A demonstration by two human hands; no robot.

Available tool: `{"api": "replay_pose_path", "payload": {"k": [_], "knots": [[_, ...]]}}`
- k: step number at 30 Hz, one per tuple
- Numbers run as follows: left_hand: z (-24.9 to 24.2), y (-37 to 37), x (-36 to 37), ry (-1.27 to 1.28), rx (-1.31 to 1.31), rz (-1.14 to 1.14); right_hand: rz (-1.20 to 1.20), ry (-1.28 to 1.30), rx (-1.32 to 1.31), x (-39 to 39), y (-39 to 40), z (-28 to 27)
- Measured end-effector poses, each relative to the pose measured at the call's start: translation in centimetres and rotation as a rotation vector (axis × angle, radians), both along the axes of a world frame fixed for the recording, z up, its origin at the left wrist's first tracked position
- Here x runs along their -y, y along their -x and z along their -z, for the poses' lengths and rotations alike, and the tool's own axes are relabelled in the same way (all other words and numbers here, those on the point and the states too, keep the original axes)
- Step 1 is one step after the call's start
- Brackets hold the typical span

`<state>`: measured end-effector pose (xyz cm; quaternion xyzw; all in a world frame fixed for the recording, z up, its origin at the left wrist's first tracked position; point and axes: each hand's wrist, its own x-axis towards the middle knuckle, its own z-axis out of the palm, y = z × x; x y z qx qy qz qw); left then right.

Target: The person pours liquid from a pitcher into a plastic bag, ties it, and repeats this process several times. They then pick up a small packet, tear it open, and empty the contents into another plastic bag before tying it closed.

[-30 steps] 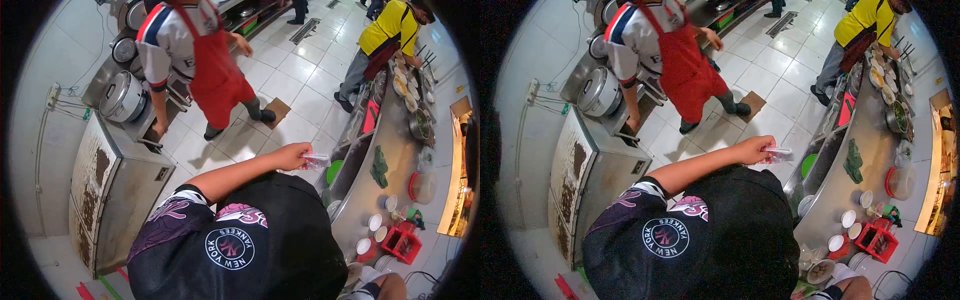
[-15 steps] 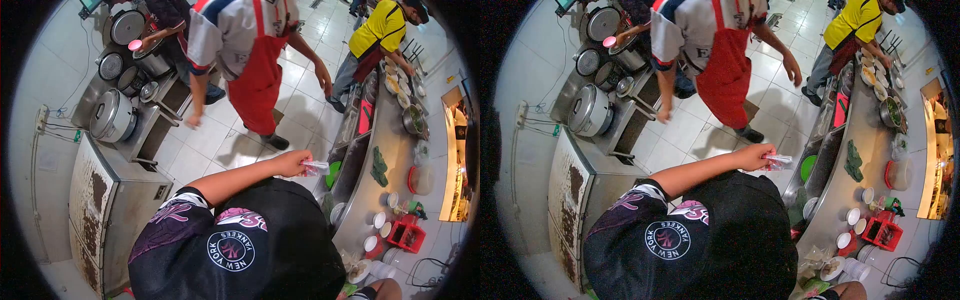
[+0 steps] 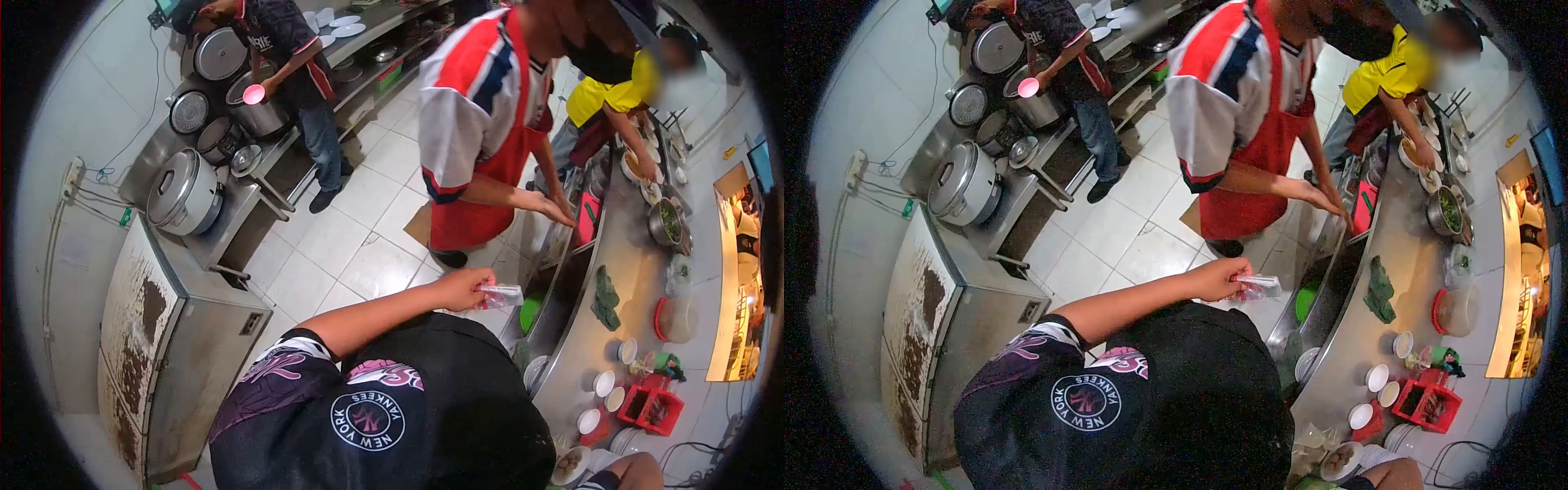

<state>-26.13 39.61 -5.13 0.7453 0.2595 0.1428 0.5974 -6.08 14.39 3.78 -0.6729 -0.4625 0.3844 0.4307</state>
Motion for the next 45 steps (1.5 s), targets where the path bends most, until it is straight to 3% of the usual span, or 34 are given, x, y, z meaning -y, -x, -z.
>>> {"api": "replay_pose_path", "payload": {"k": [7,15,24,26,32,34,35,37,40,41,43,45], "knots": [[0.4,-2.2,1.9,0.064,0.063,-0.023,-0.211,-0.261,-0.116,0.2,-2.0,-4.6],[0.0,-4.4,2.9,0.097,0.035,0.016,-0.663,-0.718,-0.397,0.0,-4.1,-12.1],[0.3,-6.2,2.3,0.08,0.05,0.071,-0.936,-0.795,-0.453,-3.0,-3.6,-16.3],[0.1,-5.7,1.7,0.004,0.043,0.063,-0.981,-0.792,-0.448,-4.0,-3.3,-16.9],[1.7,-2.9,-0.1,0.142,0.114,0.008,-1.137,-0.799,-0.402,-6.5,-2.3,-19.8],[-0.1,-0.8,-0.4,-0.024,0.063,-0.011,-1.187,-0.826,-0.375,-6.3,-1.9,-21.6],[-0.1,-0.3,-1.1,0.093,0.054,-0.034,-1.213,-0.854,-0.359,-5.5,-1.6,-22.8],[-0.2,1.0,-1.4,0.203,-0.021,-0.024,-1.241,-0.904,-0.306,-3.8,-1.0,-25.1],[-2.3,0.4,-2.0,0.008,-0.114,-0.004,-1.228,-0.938,-0.218,0.4,-1.3,-27.0],[-1.2,1.0,-3.5,-0.008,-0.114,0.111,-1.207,-0.931,-0.178,1.0,-0.2,-27.3],[0.9,1.3,-5.3,0.129,0.127,0.062,-1.124,-0.888,-0.134,1.6,0.3,-26.8],[1.5,1.2,-7.3,0.16,0.097,0.156,-0.914,-0.783,-0.109,1.7,1.2,-25.2]]}}
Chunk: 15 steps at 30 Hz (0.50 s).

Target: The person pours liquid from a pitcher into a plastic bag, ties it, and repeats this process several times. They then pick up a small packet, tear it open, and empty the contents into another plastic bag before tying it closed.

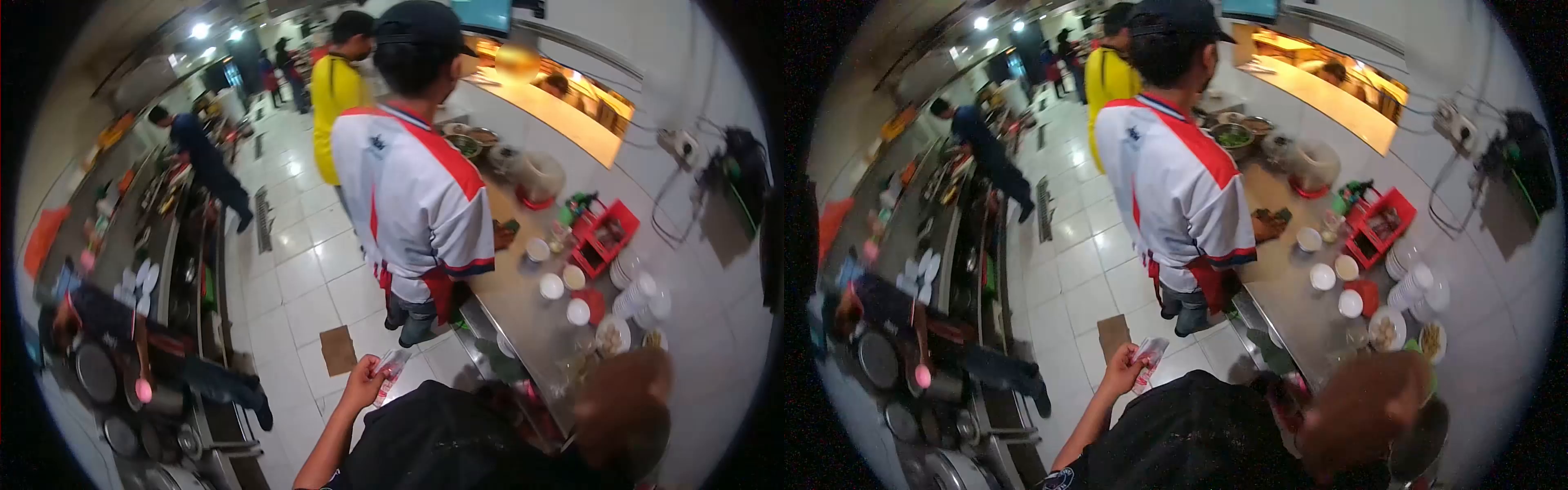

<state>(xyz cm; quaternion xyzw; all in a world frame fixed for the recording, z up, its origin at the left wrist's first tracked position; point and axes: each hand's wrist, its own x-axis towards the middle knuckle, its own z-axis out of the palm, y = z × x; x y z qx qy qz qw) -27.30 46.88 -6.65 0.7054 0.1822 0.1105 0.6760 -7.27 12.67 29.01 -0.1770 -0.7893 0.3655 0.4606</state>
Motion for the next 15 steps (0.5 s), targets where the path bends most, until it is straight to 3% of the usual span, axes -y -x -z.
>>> {"api": "replay_pose_path", "payload": {"k": [1,2,5,7,8,9,10,13,15], "knots": [[-0.2,-0.3,-1.0,0.031,-0.012,0.031,0.136,0.095,-0.024,0.0,0.3,0.9],[-0.8,-2.7,3.2,0.003,-0.061,0.043,0.298,0.178,-0.077,3.8,-1.1,3.6],[-4.2,-4.8,4.1,-0.073,-0.058,0.186,0.912,0.681,-0.33,3.8,0.7,11.7],[-3.7,-6.5,4.4,-0.002,-0.022,0.262,1.229,0.744,-0.443,1.7,2.2,18.1],[-4.6,-7.9,5.0,-0.088,0.03,0.352,1.236,0.737,-0.453,0.3,2.6,19.6],[-4.7,-9.4,5.9,-0.174,0.074,0.443,1.554,0.529,-0.316,-0.9,2.8,21.3],[-4.0,-10.4,6.0,-0.102,0.059,0.5,1.849,0.306,-0.15,-2.0,3.1,22.0],[-7.8,-13.7,9.2,-0.254,-0.024,0.657,1.905,0.244,0.012,-1.0,1.7,22.7],[-8.8,-15.0,11.0,-0.263,-0.067,0.698,1.87,0.373,-0.084,0.5,0.3,24.3]]}}
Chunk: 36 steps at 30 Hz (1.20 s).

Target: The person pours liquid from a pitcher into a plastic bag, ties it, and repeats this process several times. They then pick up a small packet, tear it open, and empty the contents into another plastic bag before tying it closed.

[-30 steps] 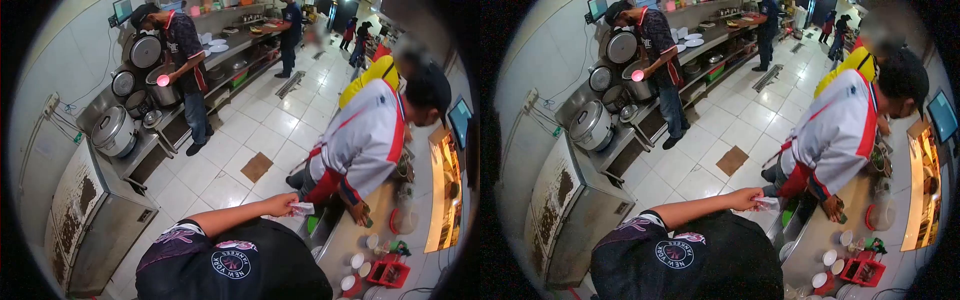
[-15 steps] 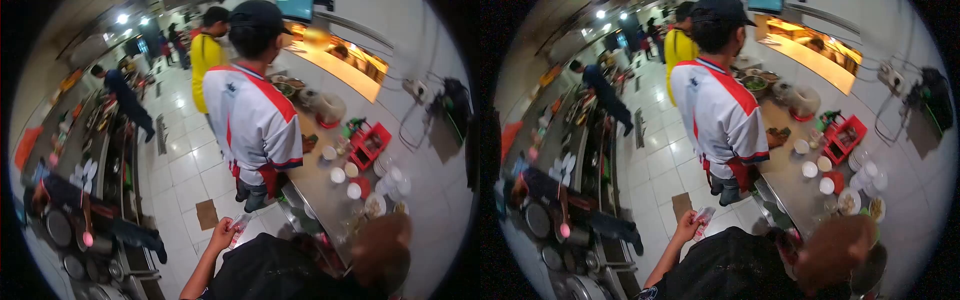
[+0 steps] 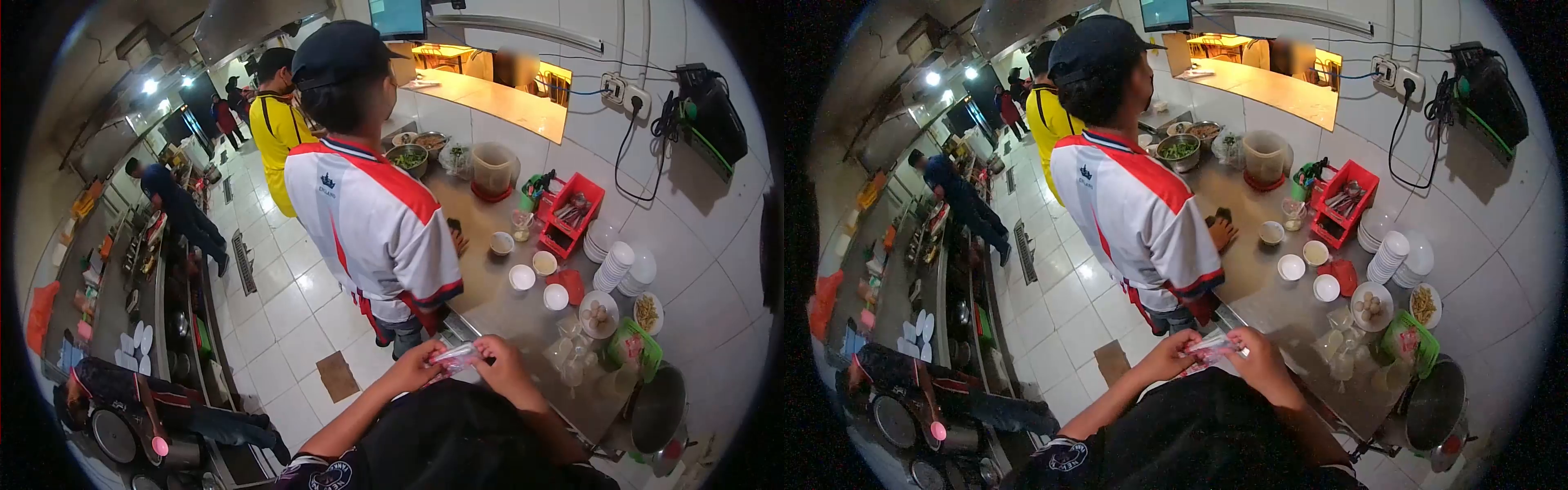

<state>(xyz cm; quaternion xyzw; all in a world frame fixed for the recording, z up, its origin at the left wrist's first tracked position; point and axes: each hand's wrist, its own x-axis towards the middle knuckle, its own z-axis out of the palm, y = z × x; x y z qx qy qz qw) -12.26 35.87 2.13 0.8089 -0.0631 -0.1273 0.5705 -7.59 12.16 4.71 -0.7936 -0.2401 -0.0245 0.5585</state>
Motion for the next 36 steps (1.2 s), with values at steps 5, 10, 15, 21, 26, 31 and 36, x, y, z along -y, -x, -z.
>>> {"api": "replay_pose_path", "payload": {"k": [5,10,15,21,26,31,36], "knots": [[0.6,-4.0,4.1,0.105,0.209,0.038,-0.002,-0.009,-0.235,3.9,-4.0,1.3],[2.7,-7.1,7.2,0.153,0.213,0.127,-0.026,0.001,-0.146,6.9,-6.5,2.3],[2.6,-8.9,10.5,0.335,-0.078,0.172,-0.12,0.11,0.061,9.4,-8.1,2.2],[2.1,-10.6,13.0,0.317,-0.298,0.168,-0.064,-0.013,-0.202,12.3,-7.8,3.2],[4.2,-14.4,14.9,0.429,-0.383,0.285,0.133,-0.232,-0.22,14.6,-7.5,5.5],[8.4,-19.0,17.4,0.664,-0.459,0.566,0.33,-0.431,-0.317,16.8,-7.6,2.9],[8.1,-23.3,20.0,0.622,-0.559,0.742,0.429,-0.514,-0.143,18.7,-8.8,2.8]]}}
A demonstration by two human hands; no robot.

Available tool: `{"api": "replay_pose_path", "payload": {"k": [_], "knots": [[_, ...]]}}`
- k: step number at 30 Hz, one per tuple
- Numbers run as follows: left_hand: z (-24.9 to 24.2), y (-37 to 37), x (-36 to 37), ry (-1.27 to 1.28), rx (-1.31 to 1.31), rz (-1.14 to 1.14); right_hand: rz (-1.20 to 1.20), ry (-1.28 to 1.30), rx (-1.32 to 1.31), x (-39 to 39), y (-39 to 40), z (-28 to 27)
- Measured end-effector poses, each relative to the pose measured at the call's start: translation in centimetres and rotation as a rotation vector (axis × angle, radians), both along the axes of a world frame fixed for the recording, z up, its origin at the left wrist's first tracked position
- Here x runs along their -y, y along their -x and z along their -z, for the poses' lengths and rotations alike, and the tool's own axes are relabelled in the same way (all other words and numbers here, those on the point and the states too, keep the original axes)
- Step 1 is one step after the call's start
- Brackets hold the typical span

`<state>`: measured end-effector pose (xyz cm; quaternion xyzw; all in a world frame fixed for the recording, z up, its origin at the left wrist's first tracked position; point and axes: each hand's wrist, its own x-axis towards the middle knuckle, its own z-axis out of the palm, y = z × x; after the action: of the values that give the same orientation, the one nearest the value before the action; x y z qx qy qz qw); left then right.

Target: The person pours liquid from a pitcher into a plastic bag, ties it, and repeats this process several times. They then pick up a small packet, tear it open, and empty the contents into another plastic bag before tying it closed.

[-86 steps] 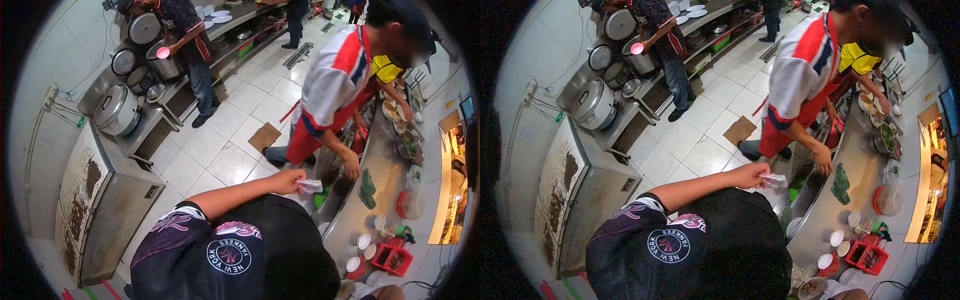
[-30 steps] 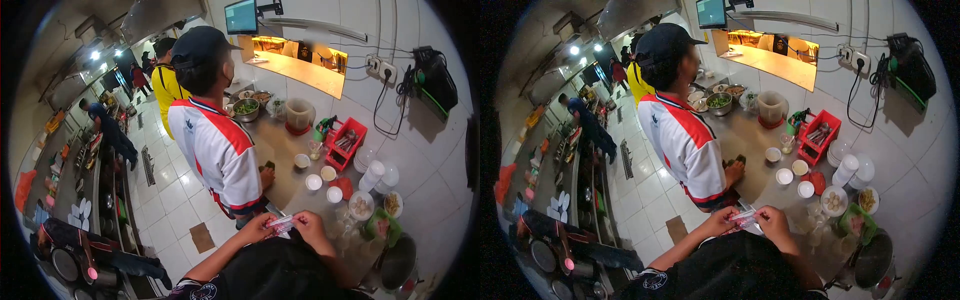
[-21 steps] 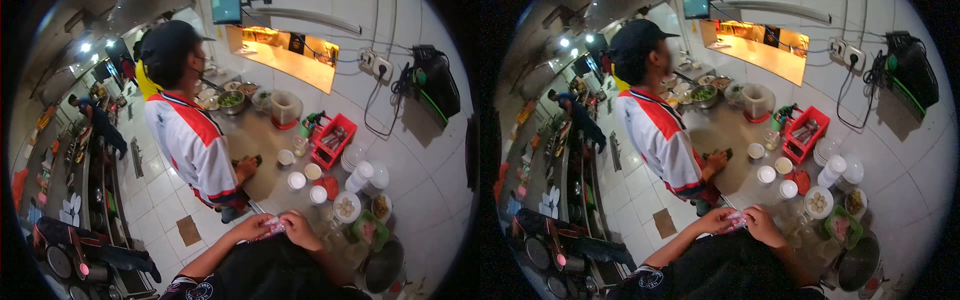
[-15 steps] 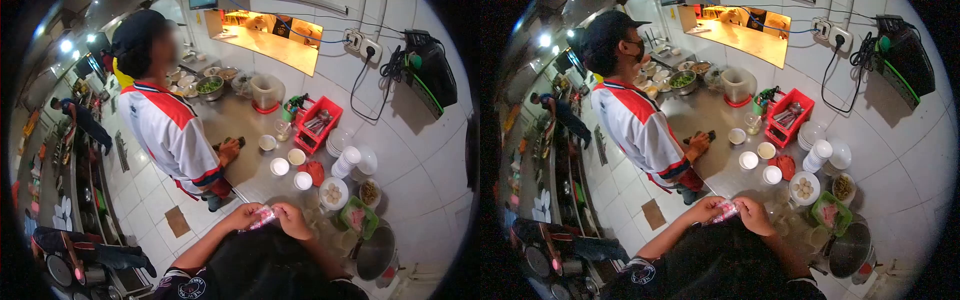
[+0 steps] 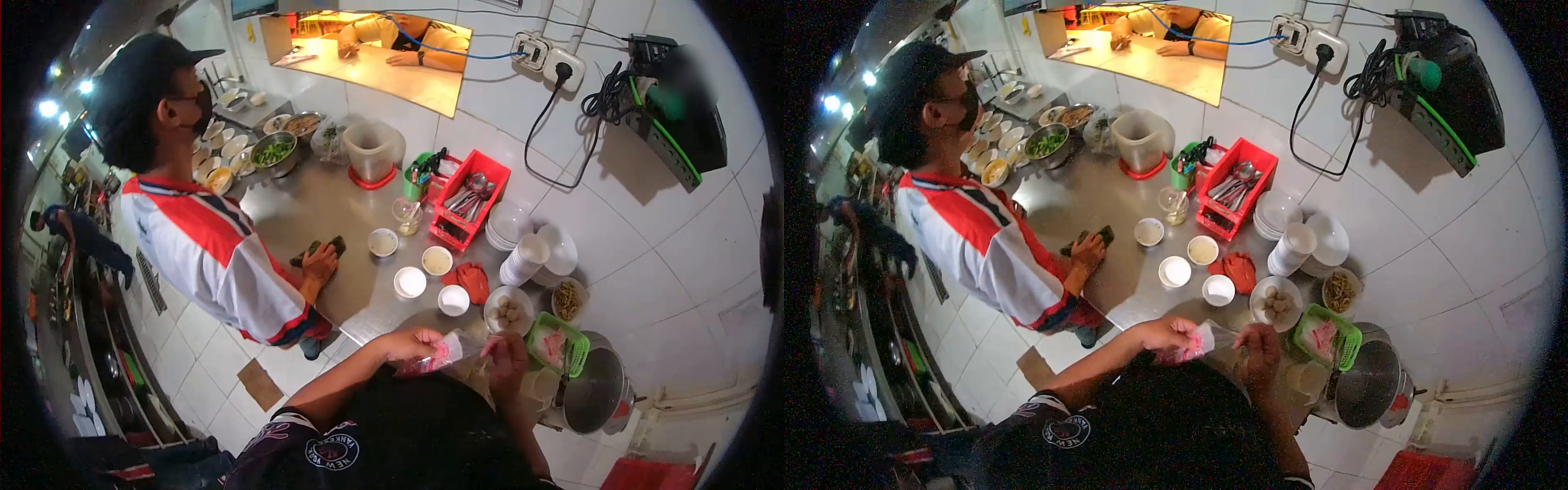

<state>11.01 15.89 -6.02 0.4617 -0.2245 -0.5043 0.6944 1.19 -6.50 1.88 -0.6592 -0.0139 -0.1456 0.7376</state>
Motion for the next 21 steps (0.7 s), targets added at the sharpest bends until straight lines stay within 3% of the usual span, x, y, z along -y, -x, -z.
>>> {"api": "replay_pose_path", "payload": {"k": [2,4,6,9,11,12,13,14,16,17,20,21], "knots": [[0.2,-1.2,0.6,0.066,-0.086,0.158,0.14,-0.033,-0.063,0.7,-0.3,0.5],[-0.8,-2.3,0.7,0.024,-0.103,0.165,0.248,0.047,-0.057,0.6,-1.0,0.2],[0.5,-3.2,0.9,-0.068,0.077,0.301,0.353,0.128,-0.068,0.5,-1.4,0.2],[3.5,-3.6,0.4,-0.066,0.007,0.278,0.441,0.083,0.026,1.4,-3.2,-0.8],[6.0,-3.8,-0.3,-0.084,-0.027,0.234,0.529,-0.247,0.138,2.9,-4.3,-2.4],[7.2,-3.8,-0.6,-0.105,-0.048,0.177,0.541,-0.245,0.13,4.1,-4.2,-3.0],[8.3,-3.9,-0.5,-0.33,0.107,0.092,0.562,-0.082,0.093,5.3,-4.0,-3.6],[9.2,-3.6,-0.2,-0.331,0.103,0.098,0.578,0.082,0.054,6.2,-3.7,-4.0],[12.5,-2.5,1.0,-0.591,0.698,-0.073,0.581,0.11,-0.096,6.8,-2.9,-4.0],[17.0,-2.0,1.8,-0.487,0.901,-0.169,0.579,0.136,-0.242,7.2,-2.5,-3.8],[13.3,-1.6,3.2,-0.625,1.123,-0.074,0.575,0.363,-0.054,9.6,-2.3,4.2],[13.8,-1.4,3.6,-0.627,1.121,-0.079,0.55,0.565,-0.253,9.4,-1.4,4.9]]}}
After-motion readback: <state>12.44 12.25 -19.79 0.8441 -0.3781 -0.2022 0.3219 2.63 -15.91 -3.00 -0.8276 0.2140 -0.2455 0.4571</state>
